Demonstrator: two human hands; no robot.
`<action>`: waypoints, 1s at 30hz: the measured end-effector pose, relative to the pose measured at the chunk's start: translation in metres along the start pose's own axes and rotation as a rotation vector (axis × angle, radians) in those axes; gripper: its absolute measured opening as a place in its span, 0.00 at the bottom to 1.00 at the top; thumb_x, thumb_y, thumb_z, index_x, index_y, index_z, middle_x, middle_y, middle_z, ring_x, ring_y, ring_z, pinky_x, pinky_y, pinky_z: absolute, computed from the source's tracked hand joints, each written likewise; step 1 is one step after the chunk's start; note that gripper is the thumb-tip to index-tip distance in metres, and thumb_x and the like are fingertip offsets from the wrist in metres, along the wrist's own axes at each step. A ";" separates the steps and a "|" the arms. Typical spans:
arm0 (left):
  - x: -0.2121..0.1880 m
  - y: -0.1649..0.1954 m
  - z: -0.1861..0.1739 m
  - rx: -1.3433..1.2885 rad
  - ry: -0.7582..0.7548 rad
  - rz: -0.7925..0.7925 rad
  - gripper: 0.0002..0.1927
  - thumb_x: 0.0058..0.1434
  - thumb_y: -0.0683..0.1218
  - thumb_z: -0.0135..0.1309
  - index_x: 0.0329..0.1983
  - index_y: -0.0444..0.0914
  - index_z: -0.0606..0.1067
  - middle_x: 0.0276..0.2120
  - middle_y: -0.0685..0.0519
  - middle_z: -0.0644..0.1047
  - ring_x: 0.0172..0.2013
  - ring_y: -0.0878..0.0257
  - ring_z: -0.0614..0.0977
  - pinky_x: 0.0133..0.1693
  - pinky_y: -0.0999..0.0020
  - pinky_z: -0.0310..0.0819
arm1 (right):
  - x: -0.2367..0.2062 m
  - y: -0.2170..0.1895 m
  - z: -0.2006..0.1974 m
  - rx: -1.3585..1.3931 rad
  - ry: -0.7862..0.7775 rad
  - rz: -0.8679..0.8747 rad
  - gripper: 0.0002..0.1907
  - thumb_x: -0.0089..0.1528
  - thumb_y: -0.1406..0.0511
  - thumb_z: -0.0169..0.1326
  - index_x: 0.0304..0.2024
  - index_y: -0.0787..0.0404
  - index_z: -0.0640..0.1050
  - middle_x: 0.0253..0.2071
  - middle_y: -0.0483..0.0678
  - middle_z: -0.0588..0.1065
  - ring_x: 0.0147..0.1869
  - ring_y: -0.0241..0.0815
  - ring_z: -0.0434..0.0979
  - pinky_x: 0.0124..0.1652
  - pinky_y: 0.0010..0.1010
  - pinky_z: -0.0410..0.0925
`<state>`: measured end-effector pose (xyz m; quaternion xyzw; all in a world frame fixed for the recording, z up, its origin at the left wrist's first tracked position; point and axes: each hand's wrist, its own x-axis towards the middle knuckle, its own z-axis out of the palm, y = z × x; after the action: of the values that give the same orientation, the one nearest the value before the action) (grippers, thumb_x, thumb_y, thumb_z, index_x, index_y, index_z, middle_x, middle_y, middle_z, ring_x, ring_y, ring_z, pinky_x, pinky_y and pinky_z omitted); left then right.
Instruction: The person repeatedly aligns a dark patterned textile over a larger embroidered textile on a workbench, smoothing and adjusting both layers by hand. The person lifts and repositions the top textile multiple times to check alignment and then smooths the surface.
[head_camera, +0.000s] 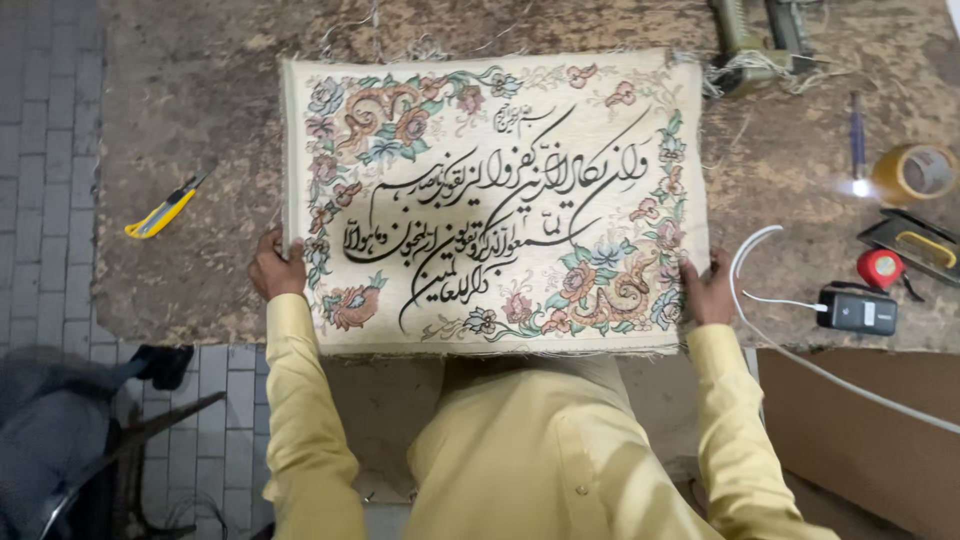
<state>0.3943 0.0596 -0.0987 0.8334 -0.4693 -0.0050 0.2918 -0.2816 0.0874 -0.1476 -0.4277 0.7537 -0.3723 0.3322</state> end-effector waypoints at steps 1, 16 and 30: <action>-0.006 -0.006 -0.006 0.016 -0.006 0.018 0.27 0.45 0.43 0.76 0.48 0.34 0.79 0.34 0.40 0.82 0.38 0.39 0.80 0.40 0.44 0.74 | -0.006 -0.004 -0.007 -0.182 -0.038 0.023 0.34 0.60 0.66 0.70 0.63 0.67 0.68 0.55 0.63 0.74 0.55 0.50 0.74 0.53 0.38 0.68; -0.056 -0.038 -0.030 0.058 -0.126 -0.223 0.28 0.48 0.41 0.74 0.54 0.42 0.81 0.35 0.47 0.82 0.35 0.53 0.82 0.40 0.57 0.77 | -0.079 -0.041 -0.036 -0.441 -0.074 0.147 0.50 0.50 0.64 0.74 0.72 0.61 0.66 0.51 0.64 0.78 0.51 0.57 0.79 0.51 0.43 0.71; -0.151 0.168 0.100 -0.024 -0.601 0.551 0.36 0.61 0.74 0.46 0.53 0.39 0.72 0.76 0.43 0.56 0.72 0.46 0.61 0.68 0.53 0.60 | -0.039 -0.090 0.190 -0.881 -0.460 -0.692 0.47 0.64 0.33 0.22 0.79 0.47 0.46 0.82 0.47 0.39 0.84 0.50 0.32 0.75 0.58 0.34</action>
<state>0.1510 0.0642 -0.1397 0.6343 -0.7394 -0.1756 0.1419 -0.0746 0.0372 -0.1597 -0.8148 0.5630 -0.0094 0.1381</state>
